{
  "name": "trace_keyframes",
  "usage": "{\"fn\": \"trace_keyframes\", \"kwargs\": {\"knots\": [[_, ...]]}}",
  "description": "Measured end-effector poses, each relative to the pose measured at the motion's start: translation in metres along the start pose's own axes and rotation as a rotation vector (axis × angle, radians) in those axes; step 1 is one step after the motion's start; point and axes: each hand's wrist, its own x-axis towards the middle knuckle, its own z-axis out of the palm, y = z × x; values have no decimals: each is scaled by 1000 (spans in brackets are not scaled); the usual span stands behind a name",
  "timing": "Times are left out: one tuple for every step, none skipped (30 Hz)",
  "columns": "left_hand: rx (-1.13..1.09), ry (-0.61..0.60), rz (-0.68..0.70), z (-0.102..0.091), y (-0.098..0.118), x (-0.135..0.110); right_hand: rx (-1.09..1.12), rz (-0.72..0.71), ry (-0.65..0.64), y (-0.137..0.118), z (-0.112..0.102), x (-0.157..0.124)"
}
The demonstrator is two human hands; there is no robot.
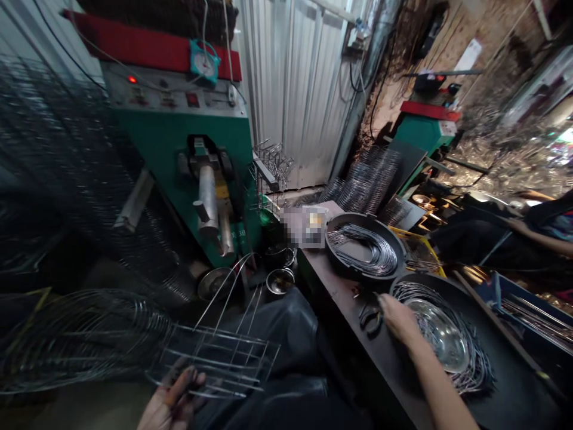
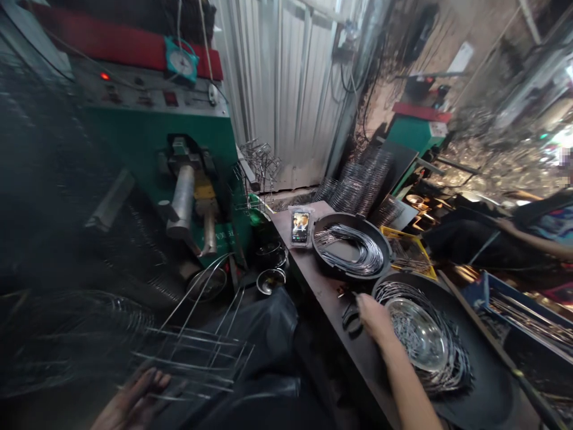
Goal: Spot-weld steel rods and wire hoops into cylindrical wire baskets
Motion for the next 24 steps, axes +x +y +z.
{"fn": "trace_keyframes", "kwargs": {"knots": [[8,-18,36,4,3,-1,-13,-124,-79,-29,2,4],[13,-33,68,8,5,-2,-28,-251,-179,-58,7,8],[14,-45,97,10,5,-3,-22,-335,-222,-84,14,11],[10,-49,121,11,4,-4,-19,-402,-261,-108,22,13],[1,-48,141,10,1,-5,-15,-459,-287,-127,29,15],[-11,-47,155,8,-2,-6,-8,-502,-297,-143,36,16],[-26,-47,166,5,-5,-7,-1,-539,-308,-154,41,17],[-41,-48,172,2,-9,-8,14,-570,-314,-161,45,18],[-52,-47,175,-1,-12,-8,32,-591,-319,-166,47,20],[-62,-46,175,-4,-14,-8,52,-604,-323,-168,49,21],[-69,-45,178,-6,-16,-7,66,-612,-328,-168,50,22],[-74,-46,181,-7,-16,-7,79,-613,-331,-167,50,23],[-77,-49,185,-8,-16,-6,93,-606,-330,-165,51,23],[-78,-55,188,-9,-15,-5,111,-596,-329,-162,52,22],[-78,-63,190,-9,-14,-3,135,-582,-331,-158,53,21],[-77,-69,189,-8,-12,-2,168,-567,-334,-154,54,20],[-78,-74,188,-8,-10,0,205,-552,-339,-149,54,20],[-82,-78,188,-7,-8,2,245,-539,-345,-144,54,20],[-85,-83,189,-6,-5,3,284,-525,-345,-141,52,22],[-88,-91,192,-5,-3,5,328,-503,-333,-138,48,24],[-91,-103,201,-3,-1,6,383,-473,-308,-139,43,28],[-94,-115,212,-1,1,7,454,-434,-274,-142,37,33],[-97,-126,226,2,3,7,540,-388,-233,-150,31,38],[-102,-135,243,5,4,8,639,-344,-193,-161,24,44]]}}
